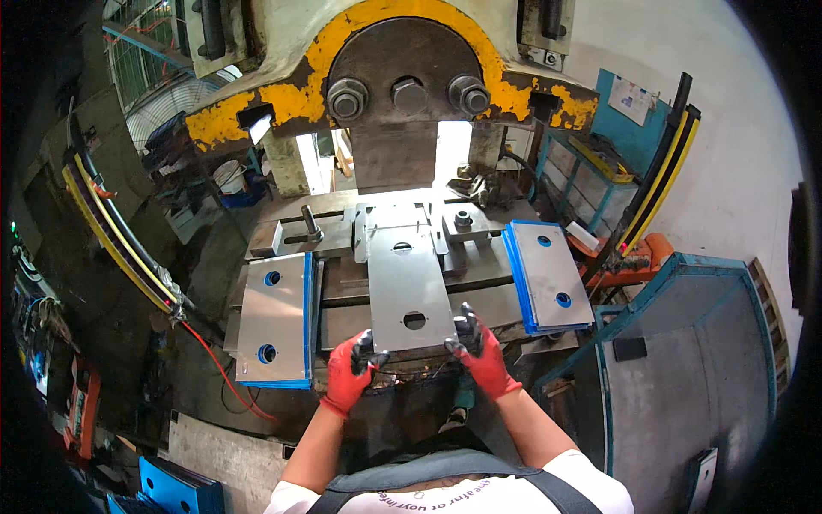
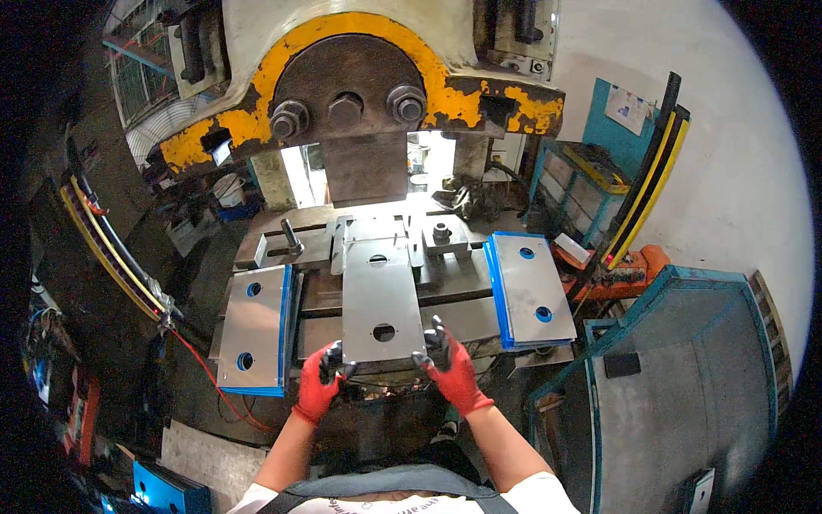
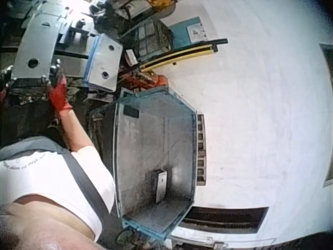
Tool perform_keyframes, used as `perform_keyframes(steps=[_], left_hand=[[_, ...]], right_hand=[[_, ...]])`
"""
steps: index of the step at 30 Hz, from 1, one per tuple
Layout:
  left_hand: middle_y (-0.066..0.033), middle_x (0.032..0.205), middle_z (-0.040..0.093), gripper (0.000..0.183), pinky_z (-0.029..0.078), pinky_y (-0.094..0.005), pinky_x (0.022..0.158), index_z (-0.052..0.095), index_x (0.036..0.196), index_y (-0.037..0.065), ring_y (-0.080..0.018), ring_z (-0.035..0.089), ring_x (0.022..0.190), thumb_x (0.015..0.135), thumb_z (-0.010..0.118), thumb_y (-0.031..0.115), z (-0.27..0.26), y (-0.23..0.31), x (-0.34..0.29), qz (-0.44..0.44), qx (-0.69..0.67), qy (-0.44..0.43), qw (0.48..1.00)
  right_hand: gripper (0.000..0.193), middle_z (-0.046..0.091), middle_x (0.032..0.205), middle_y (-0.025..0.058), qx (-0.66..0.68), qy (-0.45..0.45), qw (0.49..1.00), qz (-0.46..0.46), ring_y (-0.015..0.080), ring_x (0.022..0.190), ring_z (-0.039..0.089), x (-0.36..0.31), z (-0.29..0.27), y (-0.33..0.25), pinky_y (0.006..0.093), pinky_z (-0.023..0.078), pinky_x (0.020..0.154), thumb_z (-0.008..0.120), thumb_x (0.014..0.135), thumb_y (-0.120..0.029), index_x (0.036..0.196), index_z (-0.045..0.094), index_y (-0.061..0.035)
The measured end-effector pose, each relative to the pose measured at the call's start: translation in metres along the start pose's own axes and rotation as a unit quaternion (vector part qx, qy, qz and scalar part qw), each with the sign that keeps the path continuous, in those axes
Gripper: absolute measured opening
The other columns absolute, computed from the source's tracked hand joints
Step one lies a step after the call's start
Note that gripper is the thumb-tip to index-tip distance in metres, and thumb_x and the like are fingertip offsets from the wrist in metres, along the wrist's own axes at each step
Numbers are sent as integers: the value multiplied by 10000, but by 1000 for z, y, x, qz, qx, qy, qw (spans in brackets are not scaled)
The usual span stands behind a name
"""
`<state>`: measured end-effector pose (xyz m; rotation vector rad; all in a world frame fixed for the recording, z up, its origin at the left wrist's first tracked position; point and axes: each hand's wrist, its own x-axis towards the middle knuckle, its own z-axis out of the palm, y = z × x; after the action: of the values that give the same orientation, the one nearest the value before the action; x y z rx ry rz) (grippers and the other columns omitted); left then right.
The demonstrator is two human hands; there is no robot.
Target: The person operates a large industrial punch press to stamp or form metal plates, using safety buttons and a control lever.
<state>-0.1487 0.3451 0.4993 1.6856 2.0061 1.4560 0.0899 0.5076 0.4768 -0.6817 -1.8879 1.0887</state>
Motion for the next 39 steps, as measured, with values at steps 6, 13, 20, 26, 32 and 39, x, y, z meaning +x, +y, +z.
perform_keyframes(steps=[6, 13, 20, 26, 32, 39], left_hand=[[-135, 1091, 631, 551, 445, -428, 921, 601, 1151, 74, -345, 586, 1014, 626, 747, 158, 11, -32, 11, 22, 59, 90, 994], [-142, 1038, 648, 549, 472, -430, 870, 608, 1121, 73, -344, 609, 973, 615, 774, 208, 10, -43, 12, 49, 24, 103, 993], [-132, 986, 661, 519, 484, -423, 841, 628, 1081, 71, -336, 627, 927, 626, 787, 263, 11, -35, 15, 42, 52, 107, 992], [-127, 962, 665, 514, 493, -419, 815, 633, 1058, 67, -332, 632, 900, 611, 802, 256, 11, -36, 16, 40, 44, 107, 992], [-130, 938, 665, 504, 507, -411, 791, 639, 1039, 69, -331, 639, 880, 578, 811, 180, 10, -34, 17, 34, 34, 112, 993], [-131, 940, 671, 480, 514, -404, 796, 645, 1026, 69, -329, 644, 883, 582, 803, 156, 8, -26, 17, 39, 23, 118, 992]], right_hand=[[782, 577, 1224, 147, -120, 27, 989, -79, 296, 1135, 548, 27, -2, -2, 384, 411, 999, 785, 690, -111, 1377, 412, -68], [620, 609, 1212, 119, -6, -18, 1000, -20, 231, 1147, 563, 30, -13, -5, 352, 421, 1007, 797, 692, -118, 1251, 545, -29], [568, 629, 1169, 122, -19, -9, 999, -32, 242, 1107, 585, 28, -11, 0, 353, 437, 984, 787, 711, -118, 1226, 567, -21], [593, 616, 1206, 104, -10, -30, 999, -1, 200, 1139, 573, 28, -11, -3, 334, 423, 1008, 752, 700, -12, 1254, 543, -9], [563, 615, 1206, 106, -25, -22, 999, -5, 202, 1136, 573, 27, -11, -6, 327, 426, 1003, 727, 713, -15, 1246, 549, -8], [528, 642, 1139, 126, -14, -16, 1000, -23, 236, 1075, 609, 28, -11, -7, 344, 464, 953, 793, 725, -98, 1199, 582, 1]])
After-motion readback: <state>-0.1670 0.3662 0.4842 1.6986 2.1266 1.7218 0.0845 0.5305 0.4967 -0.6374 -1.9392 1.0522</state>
